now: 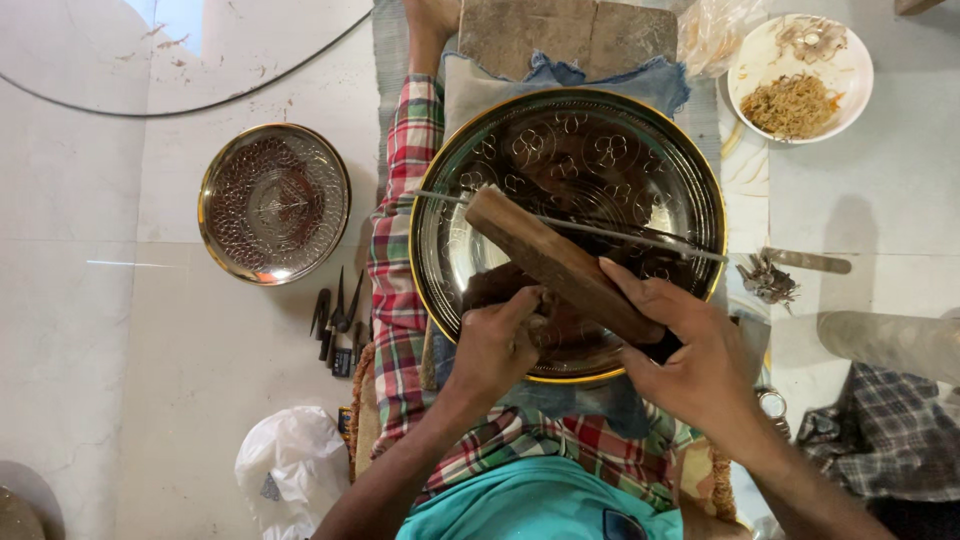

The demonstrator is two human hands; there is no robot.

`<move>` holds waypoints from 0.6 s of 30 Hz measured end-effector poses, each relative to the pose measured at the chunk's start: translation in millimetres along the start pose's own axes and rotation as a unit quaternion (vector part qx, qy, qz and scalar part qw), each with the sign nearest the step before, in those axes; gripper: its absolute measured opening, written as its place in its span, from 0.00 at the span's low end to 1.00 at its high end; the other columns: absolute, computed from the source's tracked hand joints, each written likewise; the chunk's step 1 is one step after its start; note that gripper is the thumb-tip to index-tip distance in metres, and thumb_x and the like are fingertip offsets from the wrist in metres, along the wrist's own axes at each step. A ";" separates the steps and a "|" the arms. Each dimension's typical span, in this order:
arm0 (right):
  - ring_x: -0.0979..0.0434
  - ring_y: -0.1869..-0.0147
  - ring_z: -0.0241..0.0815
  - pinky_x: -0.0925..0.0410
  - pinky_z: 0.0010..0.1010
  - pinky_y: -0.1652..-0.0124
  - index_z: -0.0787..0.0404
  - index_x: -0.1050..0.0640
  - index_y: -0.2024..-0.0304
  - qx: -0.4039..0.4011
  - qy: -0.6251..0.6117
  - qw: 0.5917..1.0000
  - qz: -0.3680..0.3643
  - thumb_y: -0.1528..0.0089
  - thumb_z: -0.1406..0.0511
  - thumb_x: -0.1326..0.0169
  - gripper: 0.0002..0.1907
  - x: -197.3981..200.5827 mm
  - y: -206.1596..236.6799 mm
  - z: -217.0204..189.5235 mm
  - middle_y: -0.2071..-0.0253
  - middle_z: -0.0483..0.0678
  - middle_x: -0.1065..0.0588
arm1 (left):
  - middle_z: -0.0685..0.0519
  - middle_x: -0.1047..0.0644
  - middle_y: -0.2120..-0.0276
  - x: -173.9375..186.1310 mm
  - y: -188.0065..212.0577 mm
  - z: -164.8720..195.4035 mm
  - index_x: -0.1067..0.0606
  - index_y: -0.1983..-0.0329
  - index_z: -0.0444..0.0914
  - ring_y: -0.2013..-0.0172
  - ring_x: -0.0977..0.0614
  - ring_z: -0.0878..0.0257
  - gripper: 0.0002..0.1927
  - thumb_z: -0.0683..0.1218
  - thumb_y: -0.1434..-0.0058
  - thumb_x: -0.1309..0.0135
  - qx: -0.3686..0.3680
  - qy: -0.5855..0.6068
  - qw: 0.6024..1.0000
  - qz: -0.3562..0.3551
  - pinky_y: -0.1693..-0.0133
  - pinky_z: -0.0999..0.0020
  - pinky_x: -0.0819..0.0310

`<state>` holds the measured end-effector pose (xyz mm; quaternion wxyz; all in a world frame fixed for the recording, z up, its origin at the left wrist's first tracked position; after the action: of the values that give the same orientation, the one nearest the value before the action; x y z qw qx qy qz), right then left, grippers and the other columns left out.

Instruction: The person uses a hammer and a metal tool to engrave a decorative pattern onto a large silver tray. They repeatedly strike the tool to create indentations in the metal surface, working on different sections of the tray throughout the clip.

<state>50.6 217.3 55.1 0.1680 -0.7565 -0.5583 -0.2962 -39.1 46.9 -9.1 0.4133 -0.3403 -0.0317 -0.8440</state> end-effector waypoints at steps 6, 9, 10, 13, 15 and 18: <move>0.21 0.65 0.39 0.28 0.27 0.63 0.51 0.28 0.33 0.086 -0.066 0.992 0.066 0.51 0.72 0.43 0.40 12.0 11.9 7.6 0.58 0.45 0.23 | 0.40 0.19 0.68 -4.1 3.3 -1.3 0.25 0.45 0.37 0.66 0.14 0.47 0.26 0.32 0.49 0.51 0.011 0.015 0.999 -0.040 0.66 0.57 0.19; 0.21 0.70 0.41 0.29 0.31 0.67 0.47 0.23 0.39 0.082 0.111 0.989 0.048 0.54 0.71 0.38 0.38 6.1 11.6 11.6 0.55 0.44 0.20 | 0.42 0.19 0.68 -5.5 -0.3 0.7 0.24 0.51 0.42 0.66 0.15 0.48 0.23 0.34 0.51 0.47 -0.041 -0.037 0.997 -0.045 0.61 0.57 0.18; 0.21 0.72 0.43 0.30 0.34 0.69 0.44 0.21 0.41 0.066 0.180 0.981 0.035 0.55 0.71 0.36 0.37 2.5 11.6 15.2 0.55 0.44 0.19 | 0.42 0.19 0.68 -6.3 -0.6 -1.5 0.24 0.49 0.40 0.66 0.15 0.47 0.24 0.34 0.52 0.47 -0.033 -0.020 0.997 -0.061 0.63 0.56 0.19; 0.21 0.63 0.43 0.28 0.30 0.63 0.51 0.29 0.31 0.021 -0.117 0.985 0.129 0.48 0.73 0.43 0.40 11.4 19.3 26.2 0.57 0.45 0.23 | 0.42 0.18 0.67 -8.1 -3.0 -2.6 0.25 0.48 0.36 0.66 0.15 0.46 0.26 0.35 0.54 0.46 -0.032 0.005 0.994 -0.101 0.65 0.55 0.20; 0.19 0.65 0.42 0.27 0.31 0.66 0.50 0.23 0.38 0.031 0.036 0.994 0.100 0.53 0.75 0.42 0.38 6.1 25.3 23.8 0.55 0.46 0.19 | 0.43 0.18 0.68 -8.9 -9.7 2.1 0.23 0.54 0.39 0.65 0.15 0.46 0.21 0.36 0.54 0.44 -0.065 -0.022 0.992 -0.109 0.63 0.55 0.20; 0.20 0.54 0.39 0.28 0.28 0.56 0.56 0.26 0.35 0.062 -0.026 0.978 0.195 0.47 0.75 0.42 0.36 13.6 41.3 23.0 0.48 0.53 0.21 | 0.45 0.17 0.65 -10.5 -14.8 3.8 0.23 0.47 0.37 0.68 0.14 0.51 0.27 0.32 0.53 0.50 -0.037 0.004 0.988 -0.153 0.66 0.59 0.18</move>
<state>98.4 227.7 49.2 0.2545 -0.8464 -0.4217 -0.2024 -43.2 65.0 -9.2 0.2668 -0.3431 -0.0509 -0.8992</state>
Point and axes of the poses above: each hand's wrist, its own y-axis away from the middle knuckle, its own x-axis out of the back of the hand, z = x × y, the point moved 7 cm from there along -y, towards the middle knuckle
